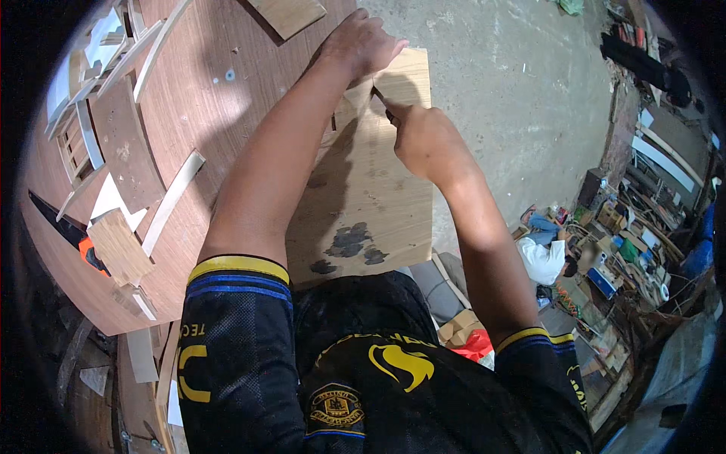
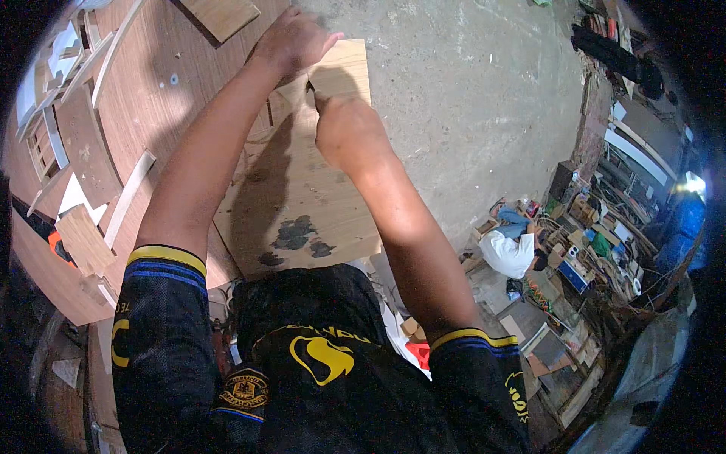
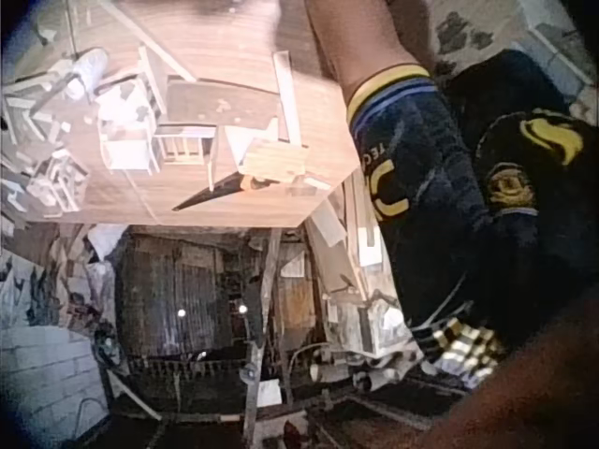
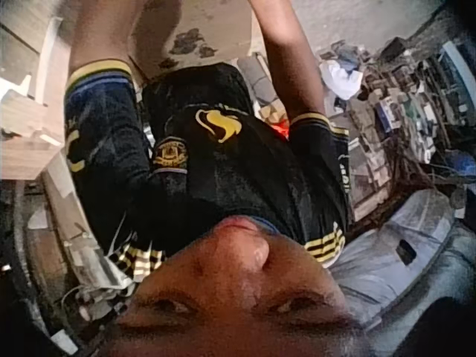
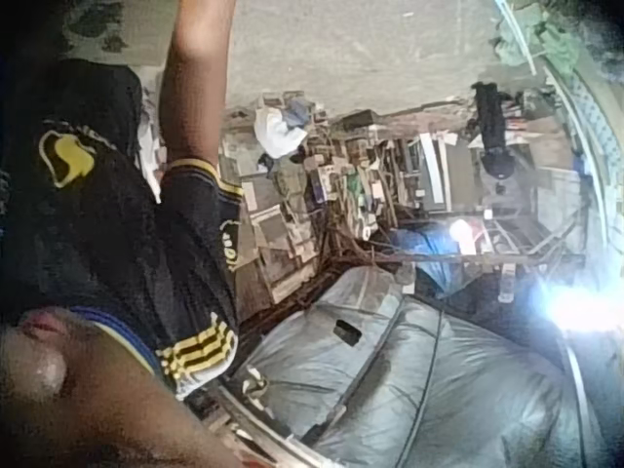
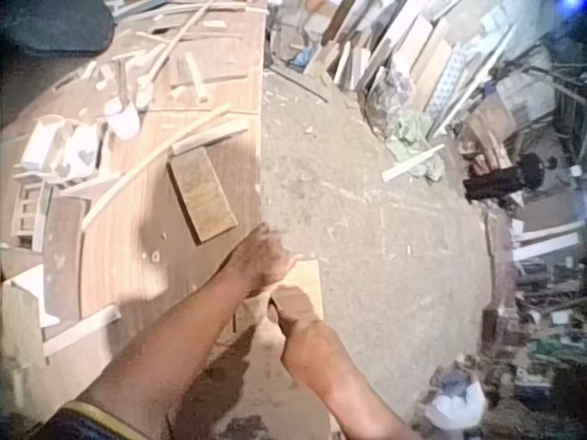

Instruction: The person is using a handheld cutting blade to cut a specific shape out of a thin piece of plywood on a workshop table.

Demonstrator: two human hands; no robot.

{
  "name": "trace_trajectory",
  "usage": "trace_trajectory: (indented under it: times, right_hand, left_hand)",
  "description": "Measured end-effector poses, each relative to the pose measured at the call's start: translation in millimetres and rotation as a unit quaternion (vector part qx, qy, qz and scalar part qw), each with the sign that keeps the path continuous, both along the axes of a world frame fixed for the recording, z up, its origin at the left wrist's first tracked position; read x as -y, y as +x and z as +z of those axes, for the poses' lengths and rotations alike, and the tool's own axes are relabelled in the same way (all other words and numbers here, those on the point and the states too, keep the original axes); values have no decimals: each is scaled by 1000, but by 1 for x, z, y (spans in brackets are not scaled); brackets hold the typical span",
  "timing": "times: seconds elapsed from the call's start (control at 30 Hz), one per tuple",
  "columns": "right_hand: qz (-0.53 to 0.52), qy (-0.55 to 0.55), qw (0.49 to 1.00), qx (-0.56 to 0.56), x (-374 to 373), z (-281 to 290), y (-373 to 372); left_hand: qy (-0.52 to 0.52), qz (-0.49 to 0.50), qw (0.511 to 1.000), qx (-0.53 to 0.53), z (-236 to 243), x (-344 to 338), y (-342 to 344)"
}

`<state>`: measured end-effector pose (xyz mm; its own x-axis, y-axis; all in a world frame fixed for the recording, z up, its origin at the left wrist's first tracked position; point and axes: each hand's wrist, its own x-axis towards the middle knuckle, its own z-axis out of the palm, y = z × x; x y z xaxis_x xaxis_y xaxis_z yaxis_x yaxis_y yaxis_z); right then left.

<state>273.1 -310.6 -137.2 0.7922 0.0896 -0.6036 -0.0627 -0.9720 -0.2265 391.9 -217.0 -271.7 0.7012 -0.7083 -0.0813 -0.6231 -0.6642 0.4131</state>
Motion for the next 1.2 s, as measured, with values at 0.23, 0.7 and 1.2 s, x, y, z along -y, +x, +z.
trace_trajectory:
  times: [0.23, 0.7, 1.2]
  right_hand:
    - [-2, -41, 999, 30, -39, -41, -16]
    - [-38, -106, 992, -60, -5, 6, 7]
    - [-29, -70, 995, 63, -10, -14, -6]
  left_hand:
    - [-48, 10, 996, 74, -20, 3, -3]
    - [-11, -59, 993, 103, 1, -1, -1]
    - [12, -70, 988, 136, 6, 4, 0]
